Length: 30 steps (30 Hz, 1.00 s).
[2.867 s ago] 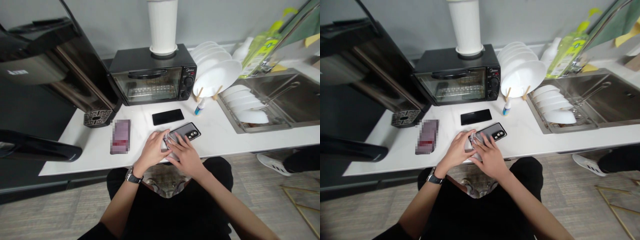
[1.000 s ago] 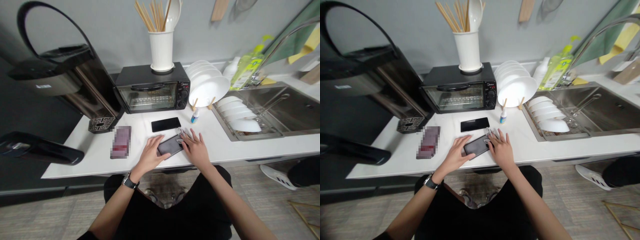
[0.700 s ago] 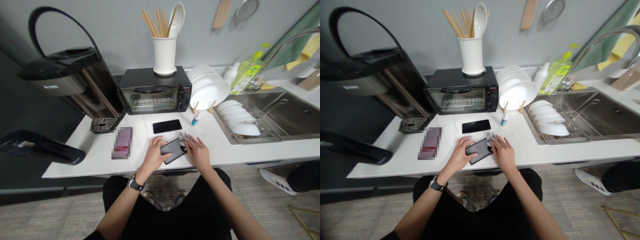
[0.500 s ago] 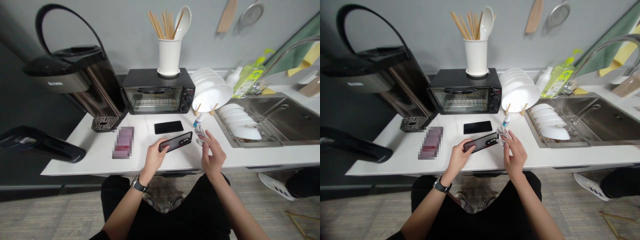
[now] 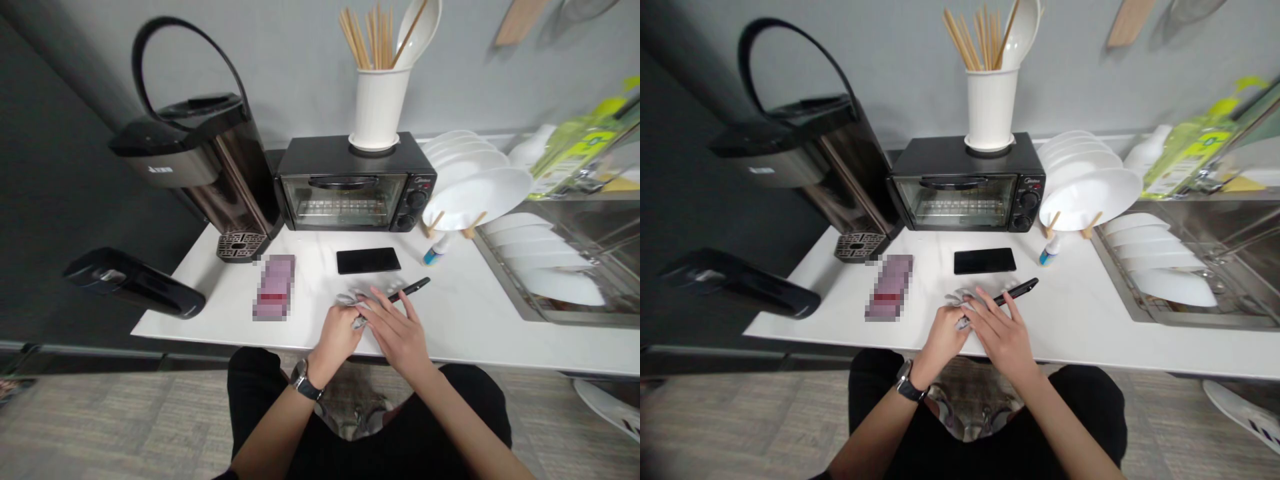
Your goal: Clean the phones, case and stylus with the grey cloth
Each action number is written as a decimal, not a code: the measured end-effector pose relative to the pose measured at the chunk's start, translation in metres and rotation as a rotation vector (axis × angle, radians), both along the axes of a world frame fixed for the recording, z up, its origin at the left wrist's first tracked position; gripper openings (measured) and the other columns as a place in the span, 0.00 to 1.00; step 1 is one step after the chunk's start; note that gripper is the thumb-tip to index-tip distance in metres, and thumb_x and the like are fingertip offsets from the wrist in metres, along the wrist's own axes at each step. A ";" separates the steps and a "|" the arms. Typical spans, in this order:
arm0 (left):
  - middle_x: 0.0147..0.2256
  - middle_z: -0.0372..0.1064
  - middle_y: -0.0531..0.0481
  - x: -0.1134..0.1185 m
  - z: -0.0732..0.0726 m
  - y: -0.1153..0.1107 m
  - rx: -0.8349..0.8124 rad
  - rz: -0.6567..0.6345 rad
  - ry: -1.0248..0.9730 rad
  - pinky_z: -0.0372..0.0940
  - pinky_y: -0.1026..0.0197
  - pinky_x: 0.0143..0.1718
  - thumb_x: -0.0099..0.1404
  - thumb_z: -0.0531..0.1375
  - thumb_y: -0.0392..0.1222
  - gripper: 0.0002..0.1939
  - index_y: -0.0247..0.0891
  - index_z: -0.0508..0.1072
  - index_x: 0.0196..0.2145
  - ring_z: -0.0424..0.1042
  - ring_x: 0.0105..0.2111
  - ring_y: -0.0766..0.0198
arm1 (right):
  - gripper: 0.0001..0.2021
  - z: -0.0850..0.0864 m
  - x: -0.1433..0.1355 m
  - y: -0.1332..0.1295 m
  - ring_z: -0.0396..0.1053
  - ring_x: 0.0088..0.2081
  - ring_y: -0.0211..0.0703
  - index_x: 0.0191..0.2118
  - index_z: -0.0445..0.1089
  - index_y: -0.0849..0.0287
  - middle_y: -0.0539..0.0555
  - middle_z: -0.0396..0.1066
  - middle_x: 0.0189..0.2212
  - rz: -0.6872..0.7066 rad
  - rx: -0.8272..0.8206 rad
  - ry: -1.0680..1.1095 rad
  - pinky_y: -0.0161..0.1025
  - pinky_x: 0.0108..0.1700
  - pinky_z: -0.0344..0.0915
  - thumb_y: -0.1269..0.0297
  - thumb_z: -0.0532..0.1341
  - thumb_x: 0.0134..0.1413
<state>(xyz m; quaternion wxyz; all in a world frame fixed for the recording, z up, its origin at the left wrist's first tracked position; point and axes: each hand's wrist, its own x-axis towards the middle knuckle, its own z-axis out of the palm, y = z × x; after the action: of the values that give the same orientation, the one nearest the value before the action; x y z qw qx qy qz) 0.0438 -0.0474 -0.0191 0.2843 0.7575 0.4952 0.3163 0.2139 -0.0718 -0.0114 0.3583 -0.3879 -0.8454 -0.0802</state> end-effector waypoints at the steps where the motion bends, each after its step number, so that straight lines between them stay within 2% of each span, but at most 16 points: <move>1: 0.44 0.83 0.45 -0.001 0.001 -0.001 0.003 -0.019 -0.016 0.77 0.52 0.50 0.63 0.61 0.23 0.18 0.40 0.83 0.44 0.83 0.44 0.51 | 0.20 -0.001 0.009 0.003 0.65 0.68 0.50 0.63 0.68 0.55 0.55 0.77 0.58 -0.023 0.020 -0.018 0.57 0.74 0.48 0.75 0.56 0.69; 4: 0.51 0.81 0.52 -0.002 0.006 -0.003 0.001 -0.085 -0.102 0.76 0.54 0.54 0.70 0.60 0.29 0.21 0.48 0.79 0.56 0.82 0.49 0.55 | 0.17 -0.005 0.047 0.017 0.66 0.67 0.53 0.59 0.71 0.54 0.55 0.79 0.54 -0.176 0.036 0.005 0.59 0.73 0.49 0.72 0.57 0.69; 7: 0.53 0.80 0.55 -0.001 0.010 -0.003 0.000 -0.122 -0.122 0.75 0.56 0.55 0.71 0.59 0.29 0.23 0.51 0.78 0.57 0.82 0.50 0.58 | 0.13 -0.007 0.073 0.029 0.69 0.65 0.56 0.48 0.74 0.56 0.55 0.81 0.46 -0.300 -0.036 0.050 0.61 0.71 0.53 0.70 0.52 0.71; 10: 0.52 0.81 0.56 0.001 0.013 -0.001 0.003 -0.109 -0.112 0.76 0.56 0.54 0.70 0.59 0.27 0.24 0.52 0.79 0.56 0.82 0.49 0.58 | 0.17 -0.005 0.065 0.031 0.69 0.65 0.60 0.44 0.73 0.58 0.57 0.80 0.44 -0.415 -0.089 0.072 0.67 0.70 0.52 0.68 0.46 0.73; 13: 0.51 0.81 0.55 0.002 0.013 0.000 0.013 -0.100 -0.102 0.76 0.57 0.53 0.71 0.59 0.29 0.22 0.51 0.80 0.54 0.82 0.49 0.58 | 0.17 -0.002 0.030 0.020 0.55 0.72 0.68 0.48 0.73 0.58 0.59 0.79 0.47 -0.508 -0.090 0.097 0.78 0.70 0.40 0.65 0.47 0.74; 15: 0.48 0.83 0.51 0.002 0.010 0.001 0.032 -0.094 -0.013 0.76 0.57 0.51 0.69 0.59 0.28 0.19 0.47 0.81 0.50 0.83 0.46 0.57 | 0.16 -0.001 0.002 0.009 0.52 0.73 0.67 0.52 0.73 0.57 0.59 0.78 0.51 -0.467 -0.096 0.084 0.78 0.71 0.32 0.65 0.48 0.74; 18: 0.37 0.83 0.42 0.001 0.004 0.001 0.046 -0.040 0.212 0.77 0.54 0.42 0.60 0.60 0.24 0.16 0.37 0.83 0.39 0.83 0.37 0.50 | 0.17 -0.004 -0.026 -0.005 0.65 0.67 0.56 0.58 0.71 0.57 0.59 0.78 0.55 -0.284 -0.091 0.032 0.64 0.75 0.30 0.68 0.50 0.72; 20: 0.34 0.82 0.38 0.000 0.002 0.002 0.043 -0.028 0.279 0.77 0.51 0.39 0.56 0.60 0.22 0.14 0.34 0.82 0.35 0.83 0.33 0.46 | 0.19 -0.006 -0.027 -0.006 0.69 0.64 0.49 0.62 0.69 0.58 0.58 0.78 0.56 -0.163 -0.067 -0.020 0.56 0.76 0.30 0.71 0.49 0.72; 22: 0.35 0.83 0.38 -0.001 0.002 0.003 0.037 -0.044 0.255 0.77 0.52 0.38 0.57 0.59 0.22 0.13 0.33 0.82 0.34 0.83 0.34 0.46 | 0.22 -0.006 -0.011 -0.001 0.69 0.63 0.46 0.65 0.66 0.57 0.57 0.77 0.58 -0.100 -0.037 -0.089 0.55 0.77 0.28 0.73 0.49 0.71; 25: 0.40 0.84 0.45 -0.001 0.006 0.005 0.039 -0.044 0.093 0.76 0.57 0.44 0.66 0.58 0.25 0.16 0.39 0.83 0.39 0.84 0.40 0.52 | 0.22 -0.001 0.031 0.014 0.69 0.63 0.48 0.65 0.66 0.57 0.56 0.76 0.58 -0.150 -0.018 -0.156 0.57 0.76 0.30 0.74 0.50 0.71; 28: 0.49 0.82 0.52 0.000 0.009 0.007 0.044 -0.092 -0.049 0.74 0.61 0.50 0.73 0.58 0.31 0.17 0.47 0.81 0.51 0.82 0.48 0.57 | 0.15 0.007 0.068 0.030 0.71 0.60 0.52 0.57 0.72 0.59 0.57 0.79 0.51 -0.241 -0.021 -0.160 0.59 0.75 0.40 0.72 0.53 0.71; 30: 0.51 0.81 0.55 0.000 0.008 0.008 0.043 -0.092 -0.064 0.74 0.62 0.50 0.74 0.58 0.34 0.17 0.49 0.80 0.54 0.82 0.49 0.59 | 0.11 0.011 0.078 0.039 0.72 0.58 0.54 0.49 0.74 0.59 0.56 0.80 0.45 -0.279 -0.019 -0.130 0.60 0.74 0.46 0.71 0.55 0.70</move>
<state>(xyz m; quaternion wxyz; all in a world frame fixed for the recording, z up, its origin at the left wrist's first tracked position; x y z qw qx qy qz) 0.0441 -0.0398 -0.0106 0.2982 0.7749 0.4435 0.3375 0.2922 -0.0330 -0.0001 0.2844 -0.4989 -0.8055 -0.1462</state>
